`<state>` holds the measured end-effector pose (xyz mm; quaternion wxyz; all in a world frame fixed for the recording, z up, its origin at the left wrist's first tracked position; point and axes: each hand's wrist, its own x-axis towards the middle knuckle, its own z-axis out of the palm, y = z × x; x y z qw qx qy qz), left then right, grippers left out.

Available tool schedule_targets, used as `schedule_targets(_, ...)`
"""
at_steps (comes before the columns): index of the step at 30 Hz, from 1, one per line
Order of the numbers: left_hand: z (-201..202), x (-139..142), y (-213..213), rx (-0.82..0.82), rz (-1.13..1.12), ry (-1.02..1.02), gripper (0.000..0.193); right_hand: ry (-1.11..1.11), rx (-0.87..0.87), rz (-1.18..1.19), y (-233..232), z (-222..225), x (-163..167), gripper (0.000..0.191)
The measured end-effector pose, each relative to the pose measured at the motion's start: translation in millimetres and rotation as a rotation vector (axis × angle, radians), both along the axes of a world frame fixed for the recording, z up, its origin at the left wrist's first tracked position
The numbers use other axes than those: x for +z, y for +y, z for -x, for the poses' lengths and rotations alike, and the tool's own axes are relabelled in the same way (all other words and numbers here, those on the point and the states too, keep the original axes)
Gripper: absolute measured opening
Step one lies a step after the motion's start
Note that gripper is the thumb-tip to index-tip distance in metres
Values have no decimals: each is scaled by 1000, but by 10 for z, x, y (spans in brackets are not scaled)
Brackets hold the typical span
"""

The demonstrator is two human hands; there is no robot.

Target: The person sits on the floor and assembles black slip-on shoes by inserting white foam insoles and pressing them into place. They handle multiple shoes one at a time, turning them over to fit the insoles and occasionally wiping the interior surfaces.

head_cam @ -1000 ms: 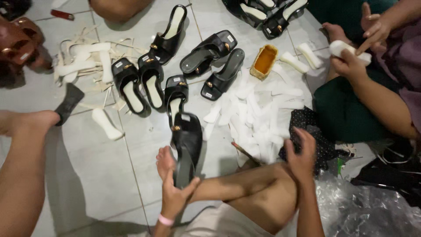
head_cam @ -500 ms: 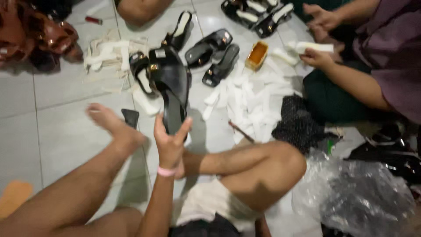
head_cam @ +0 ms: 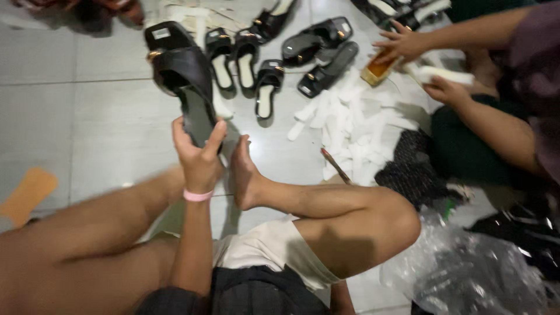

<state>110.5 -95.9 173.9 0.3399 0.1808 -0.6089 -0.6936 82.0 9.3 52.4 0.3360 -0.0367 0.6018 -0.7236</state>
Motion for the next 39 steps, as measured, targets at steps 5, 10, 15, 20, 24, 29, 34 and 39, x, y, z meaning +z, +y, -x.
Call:
schedule_targets(5,-23,25,50,-166,19,-97,45,86,-28,-38,-4,156,245,23)
schedule_targets(10,116,-196,98,-272,-167,-124,55,119,-206,-123,103,375,123,22)
schedule_targets(15,136,-393,0,-527,14,-154,52,184,-486,-237,137,458,-292,22)
schedule_targets(20,76,-351,-227,-664,62,-200,55,170,-1100,-497,1606,-118,-658,23)
schedule_targets(24,26,-376,-370,-735,82,-192,55,154,-1325,-383,2662,-498,-805,26)
schedule_targets(29,279,-633,-124,-757,41,-317,57,427,-1197,-594,2822,391,-843,20)
schedule_targets(34,736,-965,91,-806,100,-372,61,903,-727,-1037,2690,1909,-672,33)
schedule_targets(39,1202,-1297,301,-751,285,-466,71,909,-417,-984,2459,3189,-732,49)
